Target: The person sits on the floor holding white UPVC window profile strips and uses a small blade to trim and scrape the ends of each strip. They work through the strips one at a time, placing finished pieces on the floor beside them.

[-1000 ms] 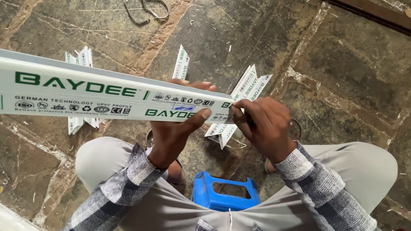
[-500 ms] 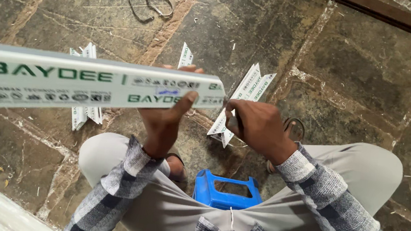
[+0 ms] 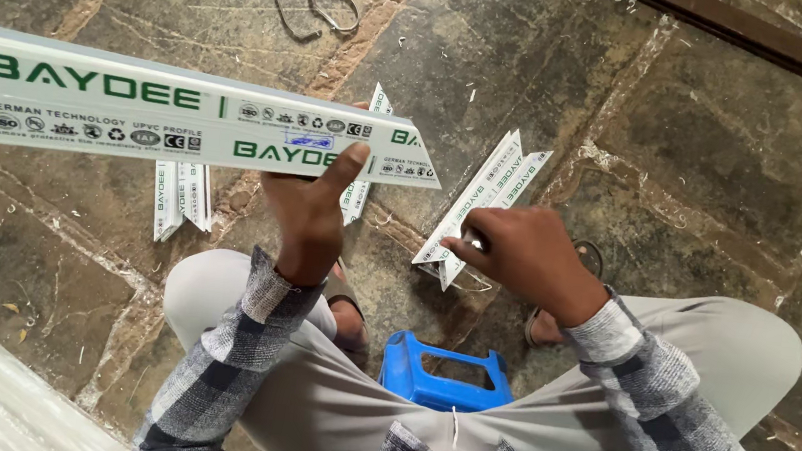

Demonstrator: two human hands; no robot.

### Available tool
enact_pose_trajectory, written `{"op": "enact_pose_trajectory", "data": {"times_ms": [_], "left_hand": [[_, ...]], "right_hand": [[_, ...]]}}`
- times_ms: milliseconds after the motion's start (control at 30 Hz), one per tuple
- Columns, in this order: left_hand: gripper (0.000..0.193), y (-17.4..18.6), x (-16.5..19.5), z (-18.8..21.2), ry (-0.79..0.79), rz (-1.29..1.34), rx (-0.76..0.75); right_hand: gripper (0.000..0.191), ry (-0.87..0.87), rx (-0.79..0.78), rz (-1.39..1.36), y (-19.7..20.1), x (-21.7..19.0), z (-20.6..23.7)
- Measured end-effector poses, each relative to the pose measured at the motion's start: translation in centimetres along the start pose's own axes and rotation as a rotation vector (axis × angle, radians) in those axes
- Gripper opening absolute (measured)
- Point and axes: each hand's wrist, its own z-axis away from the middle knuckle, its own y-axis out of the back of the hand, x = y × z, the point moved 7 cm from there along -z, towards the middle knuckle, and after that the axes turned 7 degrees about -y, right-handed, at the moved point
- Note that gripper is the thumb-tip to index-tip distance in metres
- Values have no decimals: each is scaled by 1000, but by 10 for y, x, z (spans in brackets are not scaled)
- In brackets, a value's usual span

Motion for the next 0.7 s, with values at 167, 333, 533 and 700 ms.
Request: {"op": "enact_pose_trajectory", "data": {"times_ms": [167,333,533,700], "left_hand": [[41,-7,-9,4,15,18,-39],[51,-3,-32,25,74,76,-117],[61,-16,-39,41,51,-4,-198],[62,-37,-35,39,90,4,-212]], "right_hand": [[35,-5,42,-584,47,-10,9],[47,195,206,-1125,89,-49,47],[43,495,260,-1200,144,-85,103],[42,441,380,-1291,163,-96,105]]}}
